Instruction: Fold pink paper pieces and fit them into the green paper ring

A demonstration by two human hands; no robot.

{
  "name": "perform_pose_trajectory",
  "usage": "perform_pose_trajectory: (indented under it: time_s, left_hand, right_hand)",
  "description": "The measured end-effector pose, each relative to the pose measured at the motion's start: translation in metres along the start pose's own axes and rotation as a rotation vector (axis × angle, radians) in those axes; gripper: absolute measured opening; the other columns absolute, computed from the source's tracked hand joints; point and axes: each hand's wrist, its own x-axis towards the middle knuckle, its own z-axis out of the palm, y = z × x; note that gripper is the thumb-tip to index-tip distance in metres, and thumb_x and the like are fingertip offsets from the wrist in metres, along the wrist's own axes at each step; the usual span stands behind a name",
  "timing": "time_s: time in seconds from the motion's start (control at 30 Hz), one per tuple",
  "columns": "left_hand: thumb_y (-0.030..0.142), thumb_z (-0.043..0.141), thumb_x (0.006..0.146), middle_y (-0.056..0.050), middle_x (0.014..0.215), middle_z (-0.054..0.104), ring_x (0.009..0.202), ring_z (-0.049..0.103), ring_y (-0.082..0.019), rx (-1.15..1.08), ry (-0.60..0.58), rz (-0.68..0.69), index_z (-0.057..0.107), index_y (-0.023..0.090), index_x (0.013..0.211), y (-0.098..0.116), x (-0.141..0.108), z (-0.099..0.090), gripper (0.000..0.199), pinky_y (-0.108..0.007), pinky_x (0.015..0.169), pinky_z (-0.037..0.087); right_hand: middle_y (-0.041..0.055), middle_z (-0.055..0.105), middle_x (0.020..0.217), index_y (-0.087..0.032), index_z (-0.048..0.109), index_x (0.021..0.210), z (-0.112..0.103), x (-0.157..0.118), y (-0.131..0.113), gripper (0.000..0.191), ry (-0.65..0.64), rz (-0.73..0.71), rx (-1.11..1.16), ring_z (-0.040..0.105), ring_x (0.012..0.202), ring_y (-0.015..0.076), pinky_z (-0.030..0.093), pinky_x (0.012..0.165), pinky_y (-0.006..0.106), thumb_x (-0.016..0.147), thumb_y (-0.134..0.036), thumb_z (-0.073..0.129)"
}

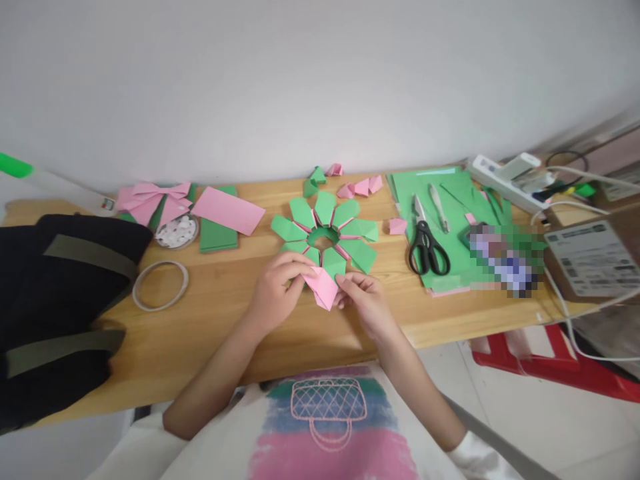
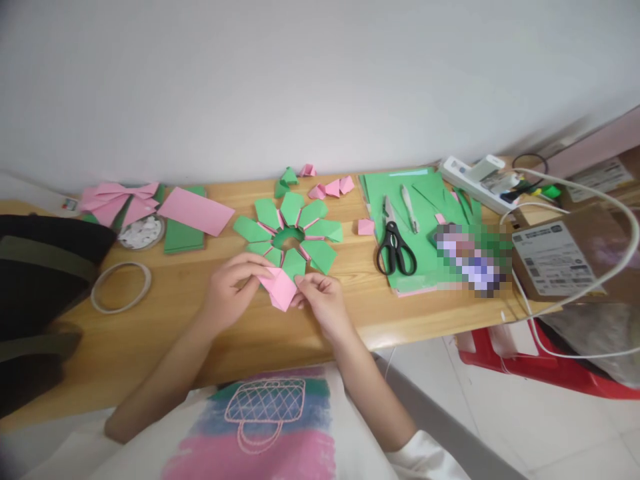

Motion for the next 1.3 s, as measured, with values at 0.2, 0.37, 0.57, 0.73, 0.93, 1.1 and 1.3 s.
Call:
perform_pose_trajectory:
  time_s: [0.2, 0.37, 0.57, 0.73, 0.93, 1.1, 1.3]
  left_hand:
    - [0.005, 0.049, 0.082, -0.004, 0.089, 0.071, 0.085, 0.067, -0.015, -0.064, 0.087, -0.002, 0.069, 0.020, 0.072, -0.008, -0.005, -0.004, 0.027, -0.028, 0.078, 0.053]
    - [0.005, 0.051, 0.082, -0.003, 0.090, 0.072, 0.085, 0.067, -0.015, -0.127, 0.130, -0.031, 0.067, 0.020, 0.069, -0.012, -0.008, -0.006, 0.026, -0.029, 0.077, 0.053]
    - [0.002, 0.051, 0.082, -0.003, 0.089, 0.071, 0.086, 0.067, -0.014, -0.141, 0.165, -0.002, 0.067, 0.020, 0.071, -0.011, -0.008, -0.007, 0.027, -0.028, 0.078, 0.054]
    - [0.000, 0.051, 0.081, -0.002, 0.090, 0.071, 0.086, 0.068, -0.014, -0.119, 0.193, 0.028, 0.067, 0.020, 0.074, -0.014, -0.009, -0.005, 0.027, -0.027, 0.077, 0.054]
    - [-0.001, 0.052, 0.082, -0.002, 0.088, 0.071, 0.085, 0.068, -0.013, -0.135, 0.190, 0.041, 0.067, 0.019, 0.075, -0.017, -0.009, -0.002, 0.025, -0.026, 0.077, 0.055]
    - [-0.003, 0.052, 0.082, -0.003, 0.088, 0.070, 0.086, 0.068, -0.012, -0.079, 0.145, 0.076, 0.066, 0.018, 0.079, -0.018, -0.011, -0.002, 0.026, -0.024, 0.079, 0.054]
    - [-0.003, 0.049, 0.085, -0.004, 0.092, 0.068, 0.088, 0.065, -0.013, 0.102, 0.095, 0.214, 0.065, 0.017, 0.086, -0.019, -0.015, 0.006, 0.026, -0.025, 0.080, 0.053]
  right_hand:
    - [-0.0014, 0.060, 0.048, -0.019, 0.063, 0.053, 0.017, -0.001, 0.002, 0.036, 0.145, -0.106, -0.026, 0.052, 0.044, 0.0094, 0.043, 0.047, 0.022, 0.065, -0.049, 0.078]
    - [-0.0019, 0.060, 0.048, -0.020, 0.064, 0.054, 0.024, -0.004, 0.003, 0.032, 0.206, -0.168, -0.060, 0.053, 0.045, 0.0105, 0.044, 0.048, 0.023, 0.068, -0.046, 0.077]
    - [-0.0022, 0.057, 0.049, -0.020, 0.063, 0.056, 0.029, -0.002, 0.003, 0.031, 0.284, -0.210, -0.125, 0.050, 0.047, 0.0099, 0.042, 0.048, 0.023, 0.072, -0.043, 0.075]
    - [-0.0026, 0.057, 0.049, -0.019, 0.062, 0.056, 0.031, -0.001, 0.001, 0.032, 0.273, -0.213, -0.151, 0.050, 0.047, 0.0091, 0.042, 0.048, 0.022, 0.072, -0.043, 0.074]
    - [-0.0022, 0.060, 0.047, -0.018, 0.064, 0.056, 0.026, 0.001, 0.002, 0.033, 0.183, -0.140, -0.040, 0.052, 0.043, 0.0089, 0.042, 0.046, 0.021, 0.065, -0.046, 0.080]
    - [-0.0014, 0.060, 0.046, -0.017, 0.063, 0.052, 0.019, 0.004, 0.007, 0.037, 0.054, -0.029, 0.022, 0.052, 0.043, 0.0080, 0.040, 0.046, 0.020, 0.064, -0.048, 0.081]
    - [-0.0025, 0.060, 0.052, -0.016, 0.068, 0.062, 0.013, 0.008, 0.011, 0.037, 0.018, -0.008, 0.072, 0.048, 0.045, 0.0075, 0.038, 0.046, 0.022, 0.058, -0.049, 0.084]
